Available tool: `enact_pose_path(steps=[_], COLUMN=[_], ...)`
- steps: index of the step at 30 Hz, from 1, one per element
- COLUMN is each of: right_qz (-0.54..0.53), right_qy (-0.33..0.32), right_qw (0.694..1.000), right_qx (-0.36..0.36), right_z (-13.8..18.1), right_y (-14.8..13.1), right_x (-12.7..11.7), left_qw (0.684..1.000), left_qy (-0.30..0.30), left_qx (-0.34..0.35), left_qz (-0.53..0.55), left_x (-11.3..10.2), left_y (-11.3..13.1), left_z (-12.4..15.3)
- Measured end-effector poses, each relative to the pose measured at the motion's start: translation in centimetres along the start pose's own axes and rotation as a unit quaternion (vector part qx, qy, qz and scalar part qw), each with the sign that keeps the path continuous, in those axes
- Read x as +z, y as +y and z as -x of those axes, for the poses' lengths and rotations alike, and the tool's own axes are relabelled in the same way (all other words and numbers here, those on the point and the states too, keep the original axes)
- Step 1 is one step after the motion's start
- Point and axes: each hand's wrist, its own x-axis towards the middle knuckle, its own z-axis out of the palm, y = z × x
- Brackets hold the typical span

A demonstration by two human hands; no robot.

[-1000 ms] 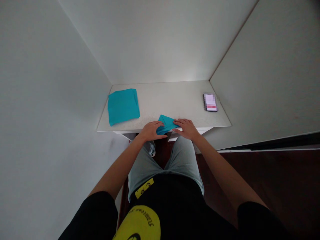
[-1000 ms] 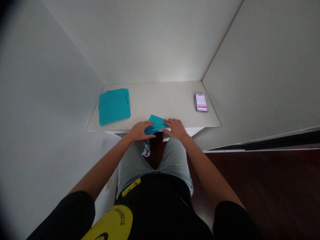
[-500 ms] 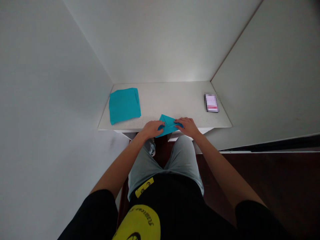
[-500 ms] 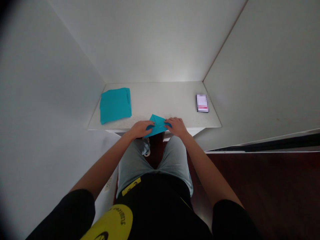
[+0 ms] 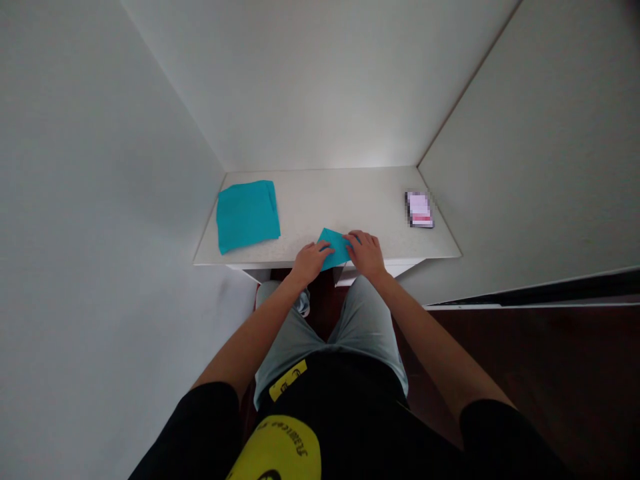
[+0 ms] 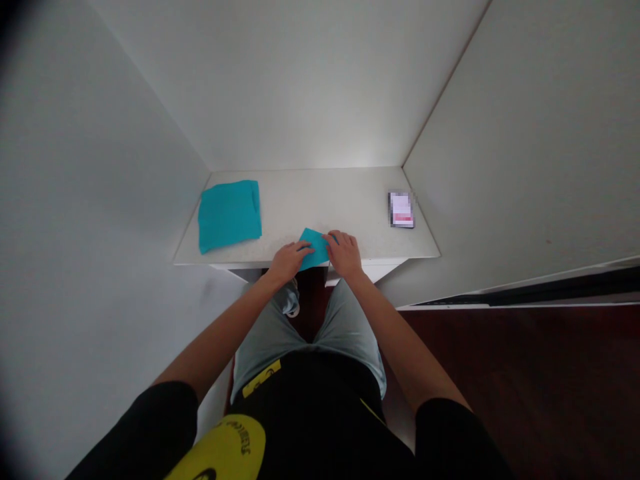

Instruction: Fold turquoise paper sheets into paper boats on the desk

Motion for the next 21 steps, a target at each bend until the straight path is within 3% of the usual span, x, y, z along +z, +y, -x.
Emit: enact_pose_path(steps=[5, 10, 17, 21], right_qz=[-0.011, -0.008, 0.025, 0.017], right_qy=[-0.034, -0.022, -0.032, -0.047], right_qw=[0.996, 0.998, 0.998, 0.998], right_qx=[-0.078, -0.053, -0.041, -0.045], right_z=[2.6, 3.5, 2.9, 2.8], right_y=[0.1, 1.5, 0.2, 0.3], right_x=[1.8, 3.1, 3.5, 3.3], left_qw=[0.998, 0.998, 1.000, 1.000], left_qy=[0.028, 0.043, 0.021, 0.026], left_qx=[0.050, 0.012, 0.015, -0.006], left_qz=[-0.010, -0.034, -0.014, -0.015], left_x=[0.7, 1.0, 3.1, 2.9], left_y=[-0.5, 0.2, 2.9, 1.8], left_z=[1.3, 2.8, 1.9, 1.9])
